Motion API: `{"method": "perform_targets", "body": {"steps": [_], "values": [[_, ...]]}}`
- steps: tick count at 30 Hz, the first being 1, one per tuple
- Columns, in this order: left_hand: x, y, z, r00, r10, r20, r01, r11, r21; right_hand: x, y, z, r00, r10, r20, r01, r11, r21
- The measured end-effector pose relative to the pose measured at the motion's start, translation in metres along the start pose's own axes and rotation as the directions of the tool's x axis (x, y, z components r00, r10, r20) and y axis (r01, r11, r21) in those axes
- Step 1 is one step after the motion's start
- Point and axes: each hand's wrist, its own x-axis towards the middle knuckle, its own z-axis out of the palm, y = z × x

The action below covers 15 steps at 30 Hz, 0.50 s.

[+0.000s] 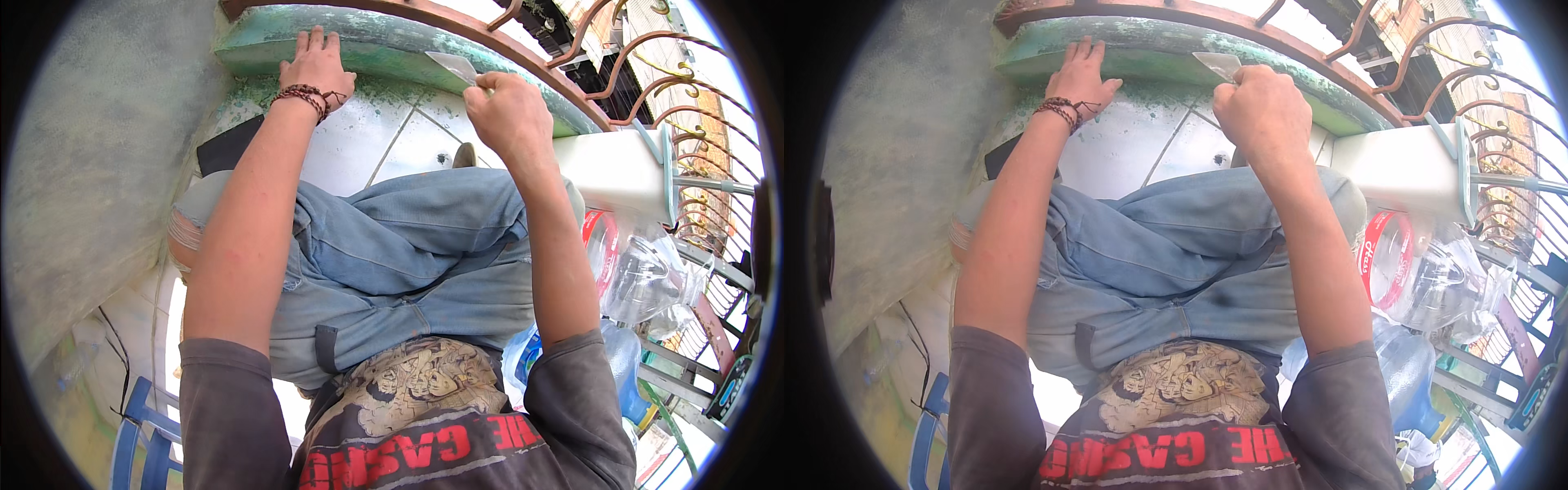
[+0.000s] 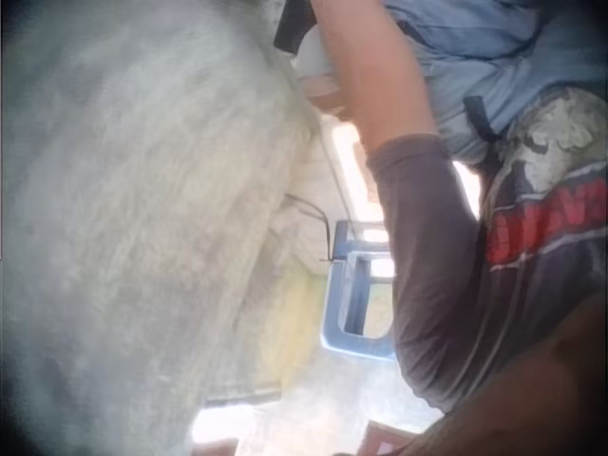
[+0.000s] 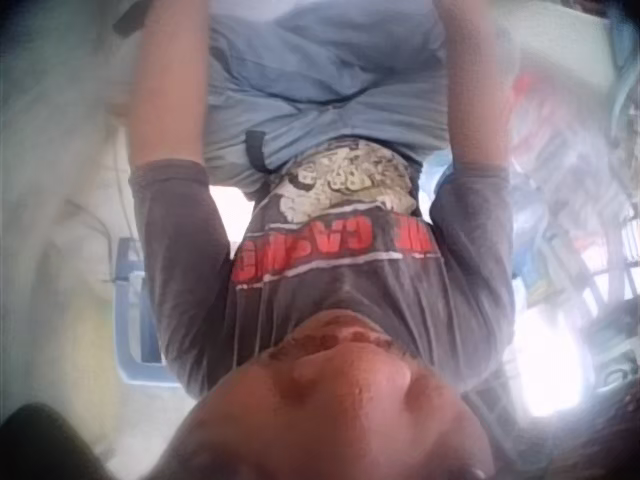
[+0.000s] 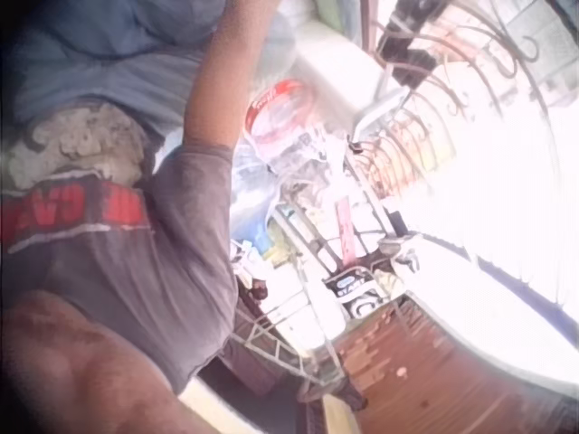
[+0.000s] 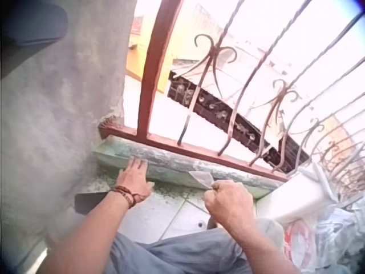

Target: The person scrapes old paint off a curved concrete wall and a metal railing using a metal scraper. They work on the railing first, then move to the wall, removing layers of green and yellow paint.

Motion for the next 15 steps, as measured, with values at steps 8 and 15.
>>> {"method": "perform_targets", "body": {"steps": [8,15], "values": [[-0.007,0.0,-0.007,1.0,0.008,0.012,-0.008,1.0,-0.004,-0.013,0.016,0.012,0.995,-0.015,-0.095,0.025,0.994,0.106],[-0.001,0.002,-0.005,1.0,-0.004,-0.002,0.004,1.0,-0.013,-0.003,0.01,0.016,0.999,0.018,-0.031,-0.016,0.999,0.048]]}}
